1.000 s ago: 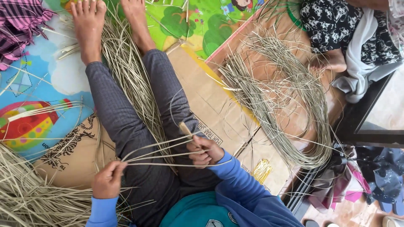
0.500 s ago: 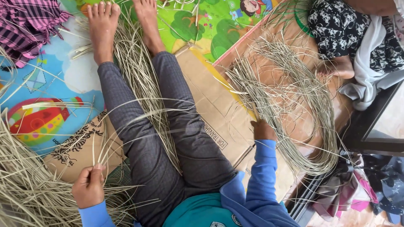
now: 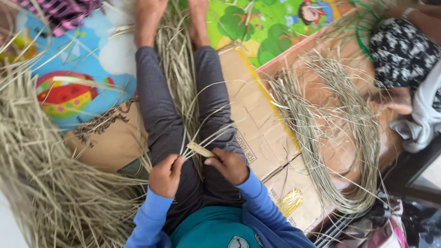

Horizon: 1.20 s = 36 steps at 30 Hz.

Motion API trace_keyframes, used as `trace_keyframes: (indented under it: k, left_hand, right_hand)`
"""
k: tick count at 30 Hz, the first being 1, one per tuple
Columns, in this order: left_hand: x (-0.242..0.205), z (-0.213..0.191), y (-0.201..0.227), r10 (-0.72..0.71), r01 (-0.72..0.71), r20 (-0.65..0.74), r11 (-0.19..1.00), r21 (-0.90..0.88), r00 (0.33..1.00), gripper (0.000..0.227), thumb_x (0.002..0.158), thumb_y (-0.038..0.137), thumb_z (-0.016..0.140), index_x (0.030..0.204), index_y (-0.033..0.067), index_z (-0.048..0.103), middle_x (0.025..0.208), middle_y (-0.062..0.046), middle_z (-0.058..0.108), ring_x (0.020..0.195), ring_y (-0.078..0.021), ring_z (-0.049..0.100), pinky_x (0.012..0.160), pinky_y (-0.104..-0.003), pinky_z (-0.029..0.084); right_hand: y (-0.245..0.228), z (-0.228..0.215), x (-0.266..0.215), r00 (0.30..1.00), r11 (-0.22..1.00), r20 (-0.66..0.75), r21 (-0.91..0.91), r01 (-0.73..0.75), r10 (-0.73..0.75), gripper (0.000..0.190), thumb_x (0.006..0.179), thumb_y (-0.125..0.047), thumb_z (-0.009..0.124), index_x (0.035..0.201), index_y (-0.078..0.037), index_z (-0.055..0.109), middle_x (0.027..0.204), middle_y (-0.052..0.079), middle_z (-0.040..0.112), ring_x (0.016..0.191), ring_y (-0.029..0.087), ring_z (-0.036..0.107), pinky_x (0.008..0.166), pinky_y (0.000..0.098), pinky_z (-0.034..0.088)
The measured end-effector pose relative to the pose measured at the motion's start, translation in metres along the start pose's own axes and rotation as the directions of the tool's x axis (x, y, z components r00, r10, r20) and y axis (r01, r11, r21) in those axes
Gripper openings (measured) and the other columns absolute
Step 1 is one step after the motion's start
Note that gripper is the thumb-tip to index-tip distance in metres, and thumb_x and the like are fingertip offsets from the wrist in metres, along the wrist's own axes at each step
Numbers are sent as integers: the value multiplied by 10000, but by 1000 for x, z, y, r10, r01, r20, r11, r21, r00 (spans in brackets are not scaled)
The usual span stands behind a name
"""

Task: A person sits on the floor and uses a small wooden tool to strip fibers from bundles of straw.

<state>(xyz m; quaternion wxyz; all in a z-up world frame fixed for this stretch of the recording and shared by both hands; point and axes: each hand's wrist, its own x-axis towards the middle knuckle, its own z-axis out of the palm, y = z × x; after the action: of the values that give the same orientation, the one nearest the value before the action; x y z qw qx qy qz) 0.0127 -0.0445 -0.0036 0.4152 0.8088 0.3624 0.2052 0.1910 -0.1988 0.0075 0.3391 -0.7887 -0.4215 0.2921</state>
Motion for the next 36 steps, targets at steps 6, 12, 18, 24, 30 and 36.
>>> trace_keyframes:
  k: [6,12,18,24,30,36]
  left_hand:
    - [-4,6,-12,202,-176,-194,974,143,960,136,987,295,741,938,168,744,632,-91,657,620,-313,694,570,-423,560]
    - [2,-1,12,124,-117,-165,992,50,978,155,997,320,724,911,194,757,608,-52,671,595,-289,699,544,-398,557]
    - [2,-3,18,173,-148,-169,977,151,970,139,990,325,719,951,201,768,707,-26,729,649,-273,728,570,-383,583]
    - [-3,12,13,303,-304,43,923,237,952,289,1036,362,613,779,229,605,526,40,521,434,-200,571,467,-317,502]
    - [-1,7,6,331,-343,100,930,132,938,305,1034,397,601,782,227,574,557,11,540,449,-275,582,447,-372,501]
    - [13,-21,-79,180,-185,88,981,61,980,104,967,210,688,898,266,741,785,19,776,754,-277,750,680,-405,615]
  right_hand:
    - [-3,24,-3,995,992,-52,-93,85,-90,319,953,-423,724,963,-107,681,647,140,699,654,324,739,565,405,567]
    - [0,27,3,996,994,-32,-65,-85,83,351,962,-491,694,978,-141,690,600,138,673,623,358,720,564,444,546]
    - [7,26,12,985,979,-36,-111,-170,167,401,996,-539,632,939,-145,675,580,134,650,602,355,703,553,468,537]
    - [22,38,16,984,982,142,139,-131,111,385,1032,-453,604,922,-101,715,736,119,759,741,334,737,728,435,585]
    - [43,46,8,895,554,442,732,-397,58,587,1095,-383,518,588,-87,491,404,31,301,322,115,275,320,238,265]
    - [76,-7,-5,859,-73,469,868,-491,-206,594,1089,-594,423,642,-216,327,470,-107,214,328,-5,212,291,132,208]
